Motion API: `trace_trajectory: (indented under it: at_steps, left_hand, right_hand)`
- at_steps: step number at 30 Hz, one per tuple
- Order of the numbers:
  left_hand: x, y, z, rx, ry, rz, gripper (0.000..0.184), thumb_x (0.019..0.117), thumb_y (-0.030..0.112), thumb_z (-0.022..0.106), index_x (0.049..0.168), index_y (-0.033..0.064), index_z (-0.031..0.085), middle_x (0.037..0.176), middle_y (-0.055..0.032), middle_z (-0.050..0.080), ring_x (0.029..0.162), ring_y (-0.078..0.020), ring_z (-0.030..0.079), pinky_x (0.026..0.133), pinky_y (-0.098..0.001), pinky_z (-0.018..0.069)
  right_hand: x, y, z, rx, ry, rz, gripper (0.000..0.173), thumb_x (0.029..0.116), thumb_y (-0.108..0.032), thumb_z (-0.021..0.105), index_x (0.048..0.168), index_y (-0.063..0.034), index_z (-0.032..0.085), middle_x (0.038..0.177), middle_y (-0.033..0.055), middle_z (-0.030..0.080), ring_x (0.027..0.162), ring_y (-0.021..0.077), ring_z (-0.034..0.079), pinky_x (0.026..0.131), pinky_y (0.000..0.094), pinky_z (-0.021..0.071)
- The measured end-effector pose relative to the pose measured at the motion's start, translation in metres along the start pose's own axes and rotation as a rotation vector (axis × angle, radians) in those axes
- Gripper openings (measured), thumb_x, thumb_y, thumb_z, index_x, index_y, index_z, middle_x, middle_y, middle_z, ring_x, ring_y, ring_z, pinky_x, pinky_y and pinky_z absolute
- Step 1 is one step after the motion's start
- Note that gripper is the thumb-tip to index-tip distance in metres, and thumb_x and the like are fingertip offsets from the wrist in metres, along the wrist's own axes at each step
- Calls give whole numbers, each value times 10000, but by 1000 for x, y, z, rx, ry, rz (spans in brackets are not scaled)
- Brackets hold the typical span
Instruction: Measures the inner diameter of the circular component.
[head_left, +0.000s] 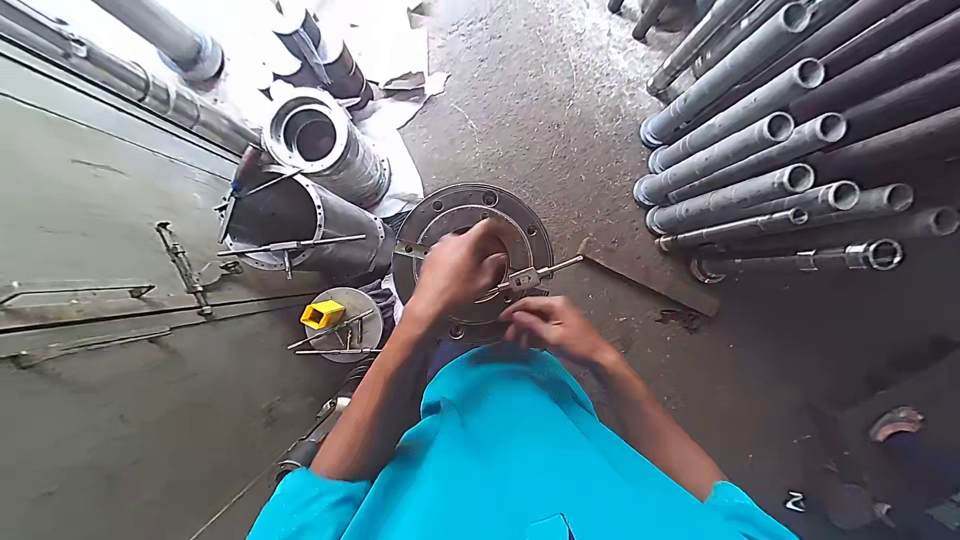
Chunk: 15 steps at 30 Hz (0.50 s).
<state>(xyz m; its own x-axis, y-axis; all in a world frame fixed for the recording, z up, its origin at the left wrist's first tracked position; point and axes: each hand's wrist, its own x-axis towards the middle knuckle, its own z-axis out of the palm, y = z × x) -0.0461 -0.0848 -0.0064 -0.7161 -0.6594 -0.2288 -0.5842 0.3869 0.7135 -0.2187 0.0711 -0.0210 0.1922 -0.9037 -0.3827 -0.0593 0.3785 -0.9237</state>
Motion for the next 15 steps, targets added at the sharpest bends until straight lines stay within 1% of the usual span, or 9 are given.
trace_trajectory:
  at_steps: [3,5,6,7,9,10,12,14,15]
  left_hand:
    - [-66,-36,7,-168,79,-102,333,988,292,675,1304,189,666,978,-13,767,764,-170,721,696,-473,596]
    - [-87,-36,29,-388,77,-167,360,986,234,681,1343,197,654,1000,16,774,726,-104,716,658,-347,617]
    - [-92,-31,41,-529,125,-196,337,989,175,666,1327,171,671,1010,4,777,699,-109,713,623,-319,617]
    - [-93,-26,52,-654,206,-228,294,996,126,652,1286,131,696,1005,-22,783,671,-130,720,589,-310,625]
    - [-87,-15,66,-835,375,-285,212,1001,42,633,1194,41,719,968,-87,777,599,-161,704,534,-305,617]
    - [-80,-14,68,-894,435,-281,188,997,16,628,1162,11,719,940,-102,767,574,-156,690,516,-294,606]
    - [-66,-15,63,-929,460,-250,178,1008,25,615,1158,15,712,1001,-96,766,573,-135,682,507,-275,596]
    - [-40,-13,52,-883,394,-213,211,1045,99,577,1225,48,675,1125,-72,751,609,-114,685,520,-261,591]
    - [-19,-8,44,-873,366,-217,224,1044,89,564,1229,22,671,1119,-84,754,618,-118,692,523,-272,590]
  right_hand:
    - [-20,-9,-56,-343,408,-197,230,1039,-132,537,1172,-41,699,872,63,726,633,114,647,542,286,559]
    - [-7,-9,-97,-589,496,-216,282,1031,-250,568,1214,-101,721,991,63,741,709,125,657,626,335,555]
    - [0,-8,-112,-677,451,-188,305,1036,-319,564,1217,-141,732,1059,53,749,750,123,666,664,348,554]
    - [7,-7,-121,-721,367,-152,316,1045,-359,548,1193,-161,745,1057,42,747,770,133,670,697,383,555]
    - [13,-3,-126,-674,166,-66,315,1067,-298,508,1063,-112,763,891,30,743,711,143,669,699,428,560]
    - [14,-1,-123,-612,89,-26,333,1084,-264,475,1006,-93,749,817,9,741,659,117,666,667,387,570]
    - [3,6,-111,-469,82,19,379,1091,-243,447,915,-68,733,708,4,710,564,99,628,581,325,551]
    - [-19,11,-87,-363,93,83,379,1088,-244,454,901,-50,720,697,26,697,549,104,622,549,300,548]
    - [-25,13,-71,-299,55,124,364,1086,-208,457,923,-14,718,721,40,706,575,102,642,571,298,569]
